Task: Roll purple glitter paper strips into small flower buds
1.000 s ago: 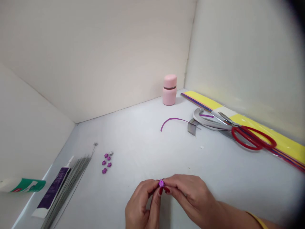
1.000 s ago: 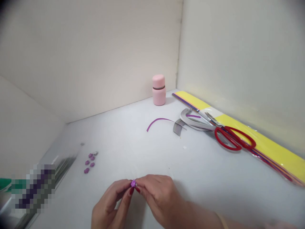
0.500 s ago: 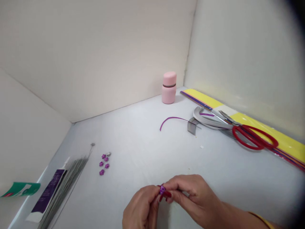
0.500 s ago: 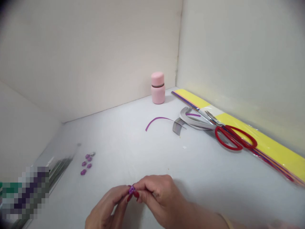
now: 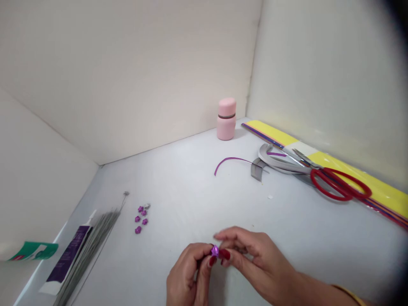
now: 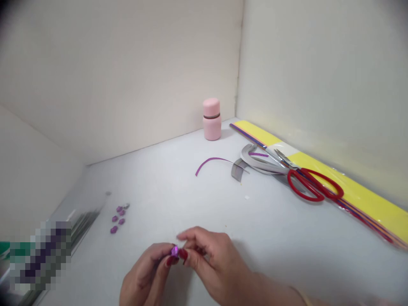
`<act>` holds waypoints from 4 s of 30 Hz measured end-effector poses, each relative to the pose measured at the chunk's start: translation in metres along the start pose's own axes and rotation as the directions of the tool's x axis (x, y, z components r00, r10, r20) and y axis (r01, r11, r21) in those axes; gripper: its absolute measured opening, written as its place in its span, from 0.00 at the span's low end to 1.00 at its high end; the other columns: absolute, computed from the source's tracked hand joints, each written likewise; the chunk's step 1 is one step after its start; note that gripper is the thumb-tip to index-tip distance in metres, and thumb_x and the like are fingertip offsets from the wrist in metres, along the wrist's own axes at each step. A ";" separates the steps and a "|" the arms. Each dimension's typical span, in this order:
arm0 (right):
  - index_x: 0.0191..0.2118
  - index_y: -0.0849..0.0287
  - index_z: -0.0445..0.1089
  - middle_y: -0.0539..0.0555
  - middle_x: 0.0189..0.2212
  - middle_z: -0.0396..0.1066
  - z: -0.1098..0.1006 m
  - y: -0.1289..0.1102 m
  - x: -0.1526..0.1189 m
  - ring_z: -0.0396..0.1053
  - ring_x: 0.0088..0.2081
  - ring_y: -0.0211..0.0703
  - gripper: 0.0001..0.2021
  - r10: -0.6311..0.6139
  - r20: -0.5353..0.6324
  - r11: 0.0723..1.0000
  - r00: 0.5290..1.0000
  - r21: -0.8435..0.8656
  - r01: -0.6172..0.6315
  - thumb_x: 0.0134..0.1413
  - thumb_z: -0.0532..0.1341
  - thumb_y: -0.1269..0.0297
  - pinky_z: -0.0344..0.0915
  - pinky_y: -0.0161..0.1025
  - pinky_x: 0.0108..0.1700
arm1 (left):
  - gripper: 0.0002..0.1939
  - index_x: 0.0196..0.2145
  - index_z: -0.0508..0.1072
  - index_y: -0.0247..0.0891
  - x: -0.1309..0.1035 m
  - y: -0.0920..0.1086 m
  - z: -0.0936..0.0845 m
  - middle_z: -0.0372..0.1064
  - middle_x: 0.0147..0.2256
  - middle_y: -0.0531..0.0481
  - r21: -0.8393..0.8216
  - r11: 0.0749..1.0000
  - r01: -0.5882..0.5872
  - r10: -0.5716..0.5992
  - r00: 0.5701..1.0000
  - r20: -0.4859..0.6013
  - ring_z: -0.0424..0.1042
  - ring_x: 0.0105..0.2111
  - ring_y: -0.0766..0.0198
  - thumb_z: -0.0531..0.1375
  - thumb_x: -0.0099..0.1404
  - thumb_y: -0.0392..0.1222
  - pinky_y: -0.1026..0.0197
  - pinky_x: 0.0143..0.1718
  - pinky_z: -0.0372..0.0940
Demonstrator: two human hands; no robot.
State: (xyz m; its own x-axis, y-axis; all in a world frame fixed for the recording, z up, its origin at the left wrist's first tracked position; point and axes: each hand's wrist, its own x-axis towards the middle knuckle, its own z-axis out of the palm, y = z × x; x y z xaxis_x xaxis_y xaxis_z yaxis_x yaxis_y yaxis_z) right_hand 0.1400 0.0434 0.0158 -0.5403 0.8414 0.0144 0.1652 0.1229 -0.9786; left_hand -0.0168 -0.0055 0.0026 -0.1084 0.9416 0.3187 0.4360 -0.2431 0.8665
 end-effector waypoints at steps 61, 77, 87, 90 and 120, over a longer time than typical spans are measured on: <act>0.35 0.59 0.72 0.50 0.26 0.75 0.000 0.000 -0.001 0.72 0.27 0.35 0.06 -0.187 -0.103 0.961 0.977 -0.224 0.160 0.55 0.57 0.70 0.67 0.27 0.31 | 0.09 0.35 0.75 0.43 -0.006 0.001 0.008 0.75 0.30 0.53 -0.033 0.999 -0.007 0.003 0.995 -0.097 0.73 0.28 0.68 0.57 0.59 0.33 0.71 0.31 0.66; 0.36 0.59 0.71 0.50 0.27 0.75 -0.003 0.002 -0.001 0.72 0.29 0.35 0.08 -0.224 -0.023 0.941 0.974 -0.264 0.210 0.55 0.55 0.73 0.66 0.27 0.33 | 0.07 0.34 0.74 0.41 -0.009 -0.013 0.013 0.75 0.28 0.51 0.054 0.988 -0.142 0.149 0.976 -0.161 0.73 0.28 0.65 0.59 0.58 0.32 0.66 0.29 0.67; 0.33 0.60 0.71 0.52 0.26 0.73 0.003 0.007 -0.003 0.70 0.28 0.37 0.07 -0.069 -0.039 0.995 0.997 -0.070 0.066 0.55 0.56 0.68 0.66 0.31 0.32 | 0.11 0.34 0.74 0.42 -0.008 -0.001 0.012 0.75 0.28 0.53 0.028 0.998 -0.063 0.067 0.981 -0.185 0.73 0.27 0.68 0.58 0.57 0.29 0.70 0.30 0.66; 0.32 0.61 0.69 0.52 0.24 0.71 0.003 0.004 0.001 0.69 0.27 0.37 0.08 0.091 -0.012 0.983 0.996 0.163 -0.088 0.54 0.58 0.62 0.65 0.32 0.31 | 0.09 0.34 0.74 0.43 -0.005 0.002 0.010 0.74 0.28 0.54 -0.122 0.992 0.031 -0.042 0.995 -0.090 0.73 0.27 0.69 0.58 0.58 0.31 0.71 0.29 0.66; 0.30 0.63 0.66 0.48 0.21 0.67 0.002 0.007 0.011 0.62 0.23 0.32 0.12 0.283 0.246 0.842 0.927 0.399 -0.363 0.53 0.59 0.57 0.56 0.31 0.27 | 0.08 0.32 0.73 0.34 0.002 0.009 -0.001 0.73 0.28 0.45 0.326 0.905 -0.272 0.265 0.962 0.068 0.70 0.29 0.62 0.55 0.61 0.29 0.61 0.31 0.67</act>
State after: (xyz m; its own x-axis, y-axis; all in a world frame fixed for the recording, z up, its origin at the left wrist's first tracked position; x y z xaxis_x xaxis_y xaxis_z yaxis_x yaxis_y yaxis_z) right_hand 0.1336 0.0521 0.0085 -0.6573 0.6849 -0.3144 0.0064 -0.4121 -0.9111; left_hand -0.0143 -0.0064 0.0113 0.0717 0.8571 0.5102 0.7155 -0.4006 0.5724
